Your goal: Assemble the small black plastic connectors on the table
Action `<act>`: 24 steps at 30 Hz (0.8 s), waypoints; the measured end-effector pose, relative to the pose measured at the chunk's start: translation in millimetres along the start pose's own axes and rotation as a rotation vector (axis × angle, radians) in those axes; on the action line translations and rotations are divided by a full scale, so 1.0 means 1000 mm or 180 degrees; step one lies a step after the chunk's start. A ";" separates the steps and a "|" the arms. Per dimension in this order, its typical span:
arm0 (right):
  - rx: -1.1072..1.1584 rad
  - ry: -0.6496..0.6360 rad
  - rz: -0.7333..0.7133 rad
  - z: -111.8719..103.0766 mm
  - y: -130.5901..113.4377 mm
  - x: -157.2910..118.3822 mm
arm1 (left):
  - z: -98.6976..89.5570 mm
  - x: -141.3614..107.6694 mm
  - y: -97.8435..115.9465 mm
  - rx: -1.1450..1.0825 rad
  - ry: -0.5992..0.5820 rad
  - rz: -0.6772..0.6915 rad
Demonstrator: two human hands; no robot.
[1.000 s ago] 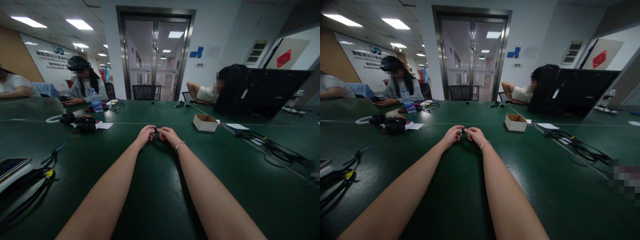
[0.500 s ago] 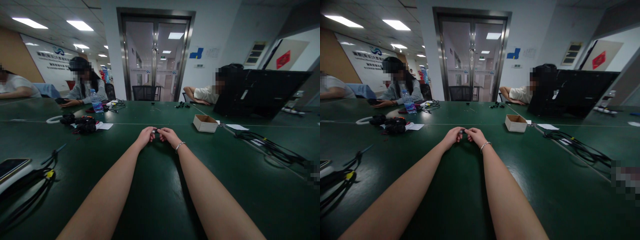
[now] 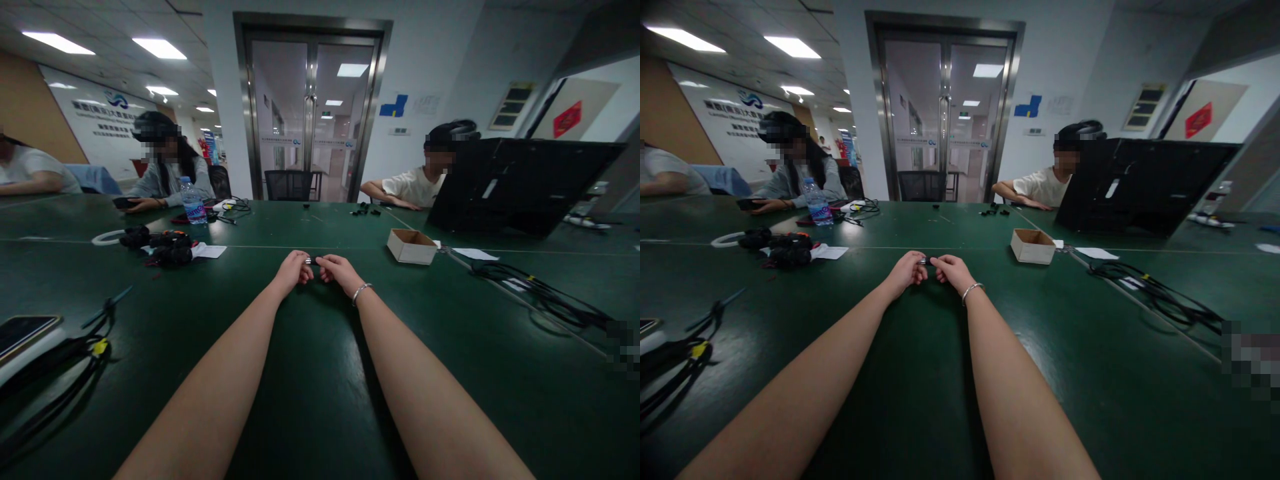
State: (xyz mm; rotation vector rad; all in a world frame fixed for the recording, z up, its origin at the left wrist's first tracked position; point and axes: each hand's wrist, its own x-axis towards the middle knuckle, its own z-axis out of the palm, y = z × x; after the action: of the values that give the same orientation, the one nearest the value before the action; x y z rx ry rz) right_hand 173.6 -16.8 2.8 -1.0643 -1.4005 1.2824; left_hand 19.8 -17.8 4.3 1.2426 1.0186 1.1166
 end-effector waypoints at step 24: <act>-0.0001 -0.0053 -0.0018 0.001 -0.002 -0.001 | -0.007 0.004 -0.011 0.1295 0.0521 0.0676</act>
State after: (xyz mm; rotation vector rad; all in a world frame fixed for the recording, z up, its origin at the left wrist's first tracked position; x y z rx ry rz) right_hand 173.2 -18.2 4.9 -1.0514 -1.4152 1.2899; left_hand 14.1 -12.4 -7.6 1.6330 1.3057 1.2267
